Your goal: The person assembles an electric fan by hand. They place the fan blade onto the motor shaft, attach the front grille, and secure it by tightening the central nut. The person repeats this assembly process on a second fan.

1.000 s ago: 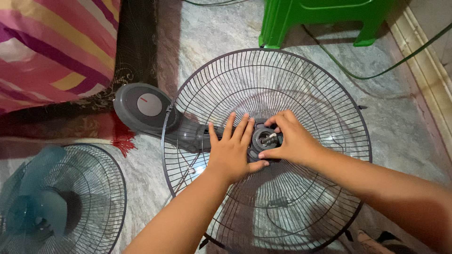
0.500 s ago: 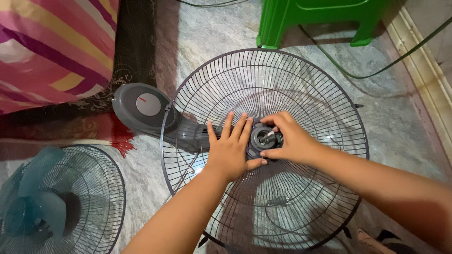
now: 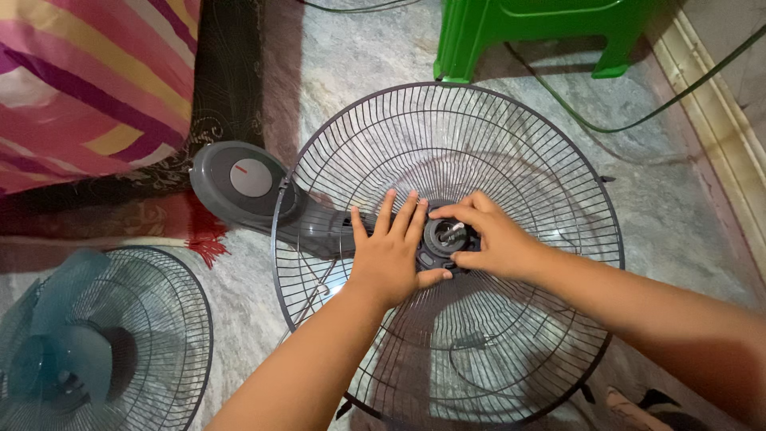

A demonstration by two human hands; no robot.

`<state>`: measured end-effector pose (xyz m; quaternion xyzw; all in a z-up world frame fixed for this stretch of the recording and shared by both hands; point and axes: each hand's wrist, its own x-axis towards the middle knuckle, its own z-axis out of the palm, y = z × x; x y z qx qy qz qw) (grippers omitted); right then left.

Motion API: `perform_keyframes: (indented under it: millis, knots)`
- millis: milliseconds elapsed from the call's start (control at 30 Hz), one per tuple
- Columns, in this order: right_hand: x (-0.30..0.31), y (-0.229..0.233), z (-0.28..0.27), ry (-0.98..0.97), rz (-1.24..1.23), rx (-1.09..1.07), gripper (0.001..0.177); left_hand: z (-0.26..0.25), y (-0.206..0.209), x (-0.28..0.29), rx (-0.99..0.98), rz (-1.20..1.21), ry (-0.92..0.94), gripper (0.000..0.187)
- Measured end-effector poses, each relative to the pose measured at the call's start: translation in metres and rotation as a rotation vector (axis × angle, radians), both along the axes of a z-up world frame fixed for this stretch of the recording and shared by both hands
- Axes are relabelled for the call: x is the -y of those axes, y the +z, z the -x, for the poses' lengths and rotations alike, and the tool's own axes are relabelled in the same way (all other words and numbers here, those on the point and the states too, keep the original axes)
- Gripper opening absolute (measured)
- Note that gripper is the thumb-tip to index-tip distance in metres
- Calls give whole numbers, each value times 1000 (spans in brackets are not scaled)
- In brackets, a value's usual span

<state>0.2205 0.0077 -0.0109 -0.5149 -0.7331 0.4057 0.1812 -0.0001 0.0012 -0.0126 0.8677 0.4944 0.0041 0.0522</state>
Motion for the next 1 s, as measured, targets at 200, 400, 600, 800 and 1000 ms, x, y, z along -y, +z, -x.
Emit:
perform_keyframes:
  millis: [200, 400, 600, 800, 1000]
  knots:
    - [1, -6, 7, -66, -179, -35, 86, -1, 6, 1, -24, 73, 18, 124]
    - [0, -12, 8, -64, -247, -14, 71, 0, 3, 1, 16, 9, 2, 122]
    - [1, -7, 2, 11, -199, 2, 67, 1, 1, 0, 21, 0, 0, 123]
    - [1, -2, -1, 68, -209, -85, 76, 1, 3, 0, 12, 6, 2, 123]
    - [0, -5, 9, -66, -147, 60, 87, -1, 6, -1, -14, 64, 10, 124]
